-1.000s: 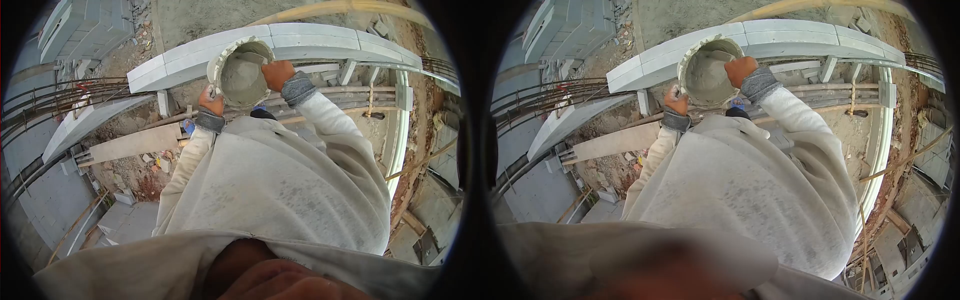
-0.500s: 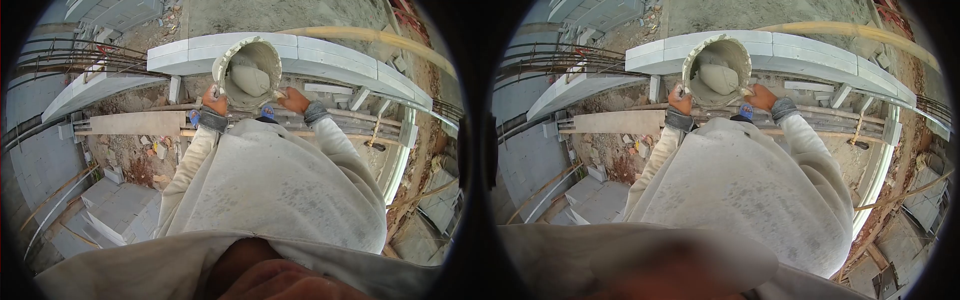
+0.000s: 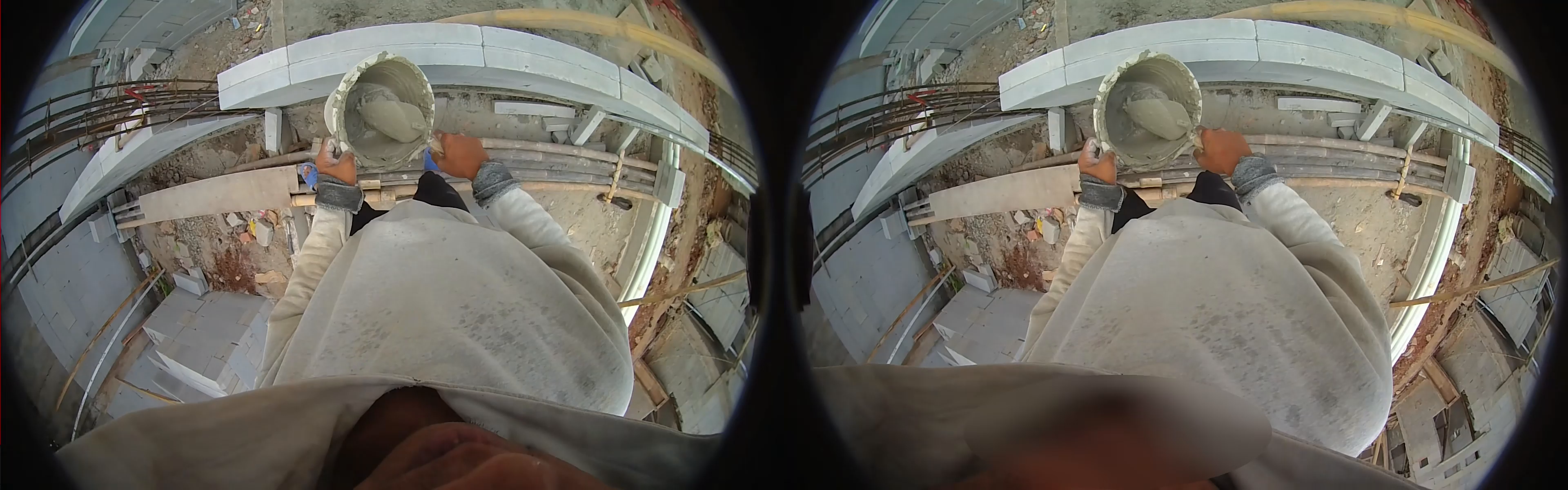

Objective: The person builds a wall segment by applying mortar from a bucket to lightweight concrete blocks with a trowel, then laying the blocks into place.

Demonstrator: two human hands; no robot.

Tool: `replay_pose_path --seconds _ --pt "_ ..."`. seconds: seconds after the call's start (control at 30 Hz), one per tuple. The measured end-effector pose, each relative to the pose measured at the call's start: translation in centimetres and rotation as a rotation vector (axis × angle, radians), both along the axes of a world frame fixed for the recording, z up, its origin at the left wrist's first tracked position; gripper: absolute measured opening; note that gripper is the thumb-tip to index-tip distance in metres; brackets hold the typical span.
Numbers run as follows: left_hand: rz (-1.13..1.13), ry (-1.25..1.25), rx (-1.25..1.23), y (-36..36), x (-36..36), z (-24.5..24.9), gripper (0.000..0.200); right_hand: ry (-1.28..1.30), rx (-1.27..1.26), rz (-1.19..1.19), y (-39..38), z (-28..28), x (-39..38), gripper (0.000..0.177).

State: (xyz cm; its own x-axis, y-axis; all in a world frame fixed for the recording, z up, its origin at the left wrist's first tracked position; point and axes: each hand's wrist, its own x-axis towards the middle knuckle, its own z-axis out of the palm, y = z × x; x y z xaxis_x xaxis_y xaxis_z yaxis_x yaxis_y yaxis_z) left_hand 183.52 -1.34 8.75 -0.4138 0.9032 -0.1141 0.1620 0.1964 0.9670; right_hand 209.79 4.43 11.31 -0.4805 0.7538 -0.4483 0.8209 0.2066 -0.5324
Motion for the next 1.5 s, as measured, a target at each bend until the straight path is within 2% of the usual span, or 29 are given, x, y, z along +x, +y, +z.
replay_pose_path --seconds 0.07,0.17,0.2,0.3,0.4,0.5,0.6,0.7,0.73,0.8,0.83,0.87,0.97,1.0,1.1,1.23,1.27,1.37,1.4,1.5 --pt "-0.014 0.061 -0.007 0.5 0.2 0.4 0.014 -0.174 0.145 0.094 1.3 2.3 -2.2 0.026" --pt "-0.029 0.092 0.014 0.4 0.7 1.4 0.014 -0.309 0.242 0.437 3.1 0.8 -4.4 0.018" --pt "-0.03 0.094 0.025 0.4 0.6 1.5 0.014 -0.309 0.313 0.451 3.8 2.0 -5.0 0.014" --pt "0.007 0.058 0.002 0.0 0.6 0.4 0.013 -0.241 0.415 0.299 4.6 2.2 -5.7 0.015" --pt "0.024 -0.012 0.016 0.0 1.1 0.2 0.012 -0.352 0.305 0.472 6.0 3.1 -5.1 0.015" --pt "0.048 0.066 0.06 0.3 1.5 0.6 0.012 -0.274 0.42 0.364 6.4 3.9 -5.0 0.015" --pt "0.057 -0.008 0.053 0.6 2.2 0.3 0.012 -0.373 0.292 0.501 5.5 1.7 -5.5 0.014" --pt "0.068 -0.084 0.019 0.5 2.4 -0.7 0.014 -0.297 0.262 0.479 8.1 6.6 -4.6 0.015" --pt "0.071 -0.095 0.0 0.8 2.7 -0.4 0.015 -0.275 0.352 0.372 8.4 6.1 -4.7 0.017" --pt "0.049 -0.078 0.014 1.0 2.9 1.2 0.014 -0.38 0.255 0.351 9.5 4.1 -4.5 0.019" --pt "0.048 -0.078 0.022 1.0 2.9 0.6 0.013 -0.427 0.221 0.336 9.8 3.2 -4.5 0.02" --pt "0.047 -0.077 0.031 1.0 2.8 -0.5 0.013 -0.463 0.194 0.428 9.2 2.3 -4.1 0.023" --pt "0.055 -0.057 0.013 1.1 2.7 -0.9 0.014 -0.434 0.067 0.462 9.6 5.9 -4.1 0.024" --pt "0.055 -0.049 0.0 1.0 3.0 -0.5 0.015 -0.294 0.191 0.35 9.7 4.5 -3.0 0.023" --pt "0.064 -0.072 -0.092 0.9 3.1 1.5 0.017 -0.41 0.263 0.28 10.7 2.4 -2.8 0.028" --pt "0.051 -0.136 0.002 1.2 3.5 1.2 0.017 -0.415 -0.057 0.441 9.6 3.6 -4.2 0.03" --pt "0.044 -0.07 -0.004 0.9 3.4 1.3 0.017 -0.341 -0.079 0.397 10.1 4.4 -3.6 0.031" --pt "0.092 -0.142 -0.093 0.7 3.3 2.0 0.015 -0.358 0.098 0.236 9.7 3.3 -3.1 0.033" --pt "0.104 -0.189 -0.078 0.6 3.2 1.0 0.015 -0.376 0.114 0.263 9.2 2.6 -2.9 0.034" --pt "0.057 -0.095 -0.05 1.0 3.3 0.1 0.014 -0.385 0.069 0.444 7.7 3.1 -3.6 0.031"
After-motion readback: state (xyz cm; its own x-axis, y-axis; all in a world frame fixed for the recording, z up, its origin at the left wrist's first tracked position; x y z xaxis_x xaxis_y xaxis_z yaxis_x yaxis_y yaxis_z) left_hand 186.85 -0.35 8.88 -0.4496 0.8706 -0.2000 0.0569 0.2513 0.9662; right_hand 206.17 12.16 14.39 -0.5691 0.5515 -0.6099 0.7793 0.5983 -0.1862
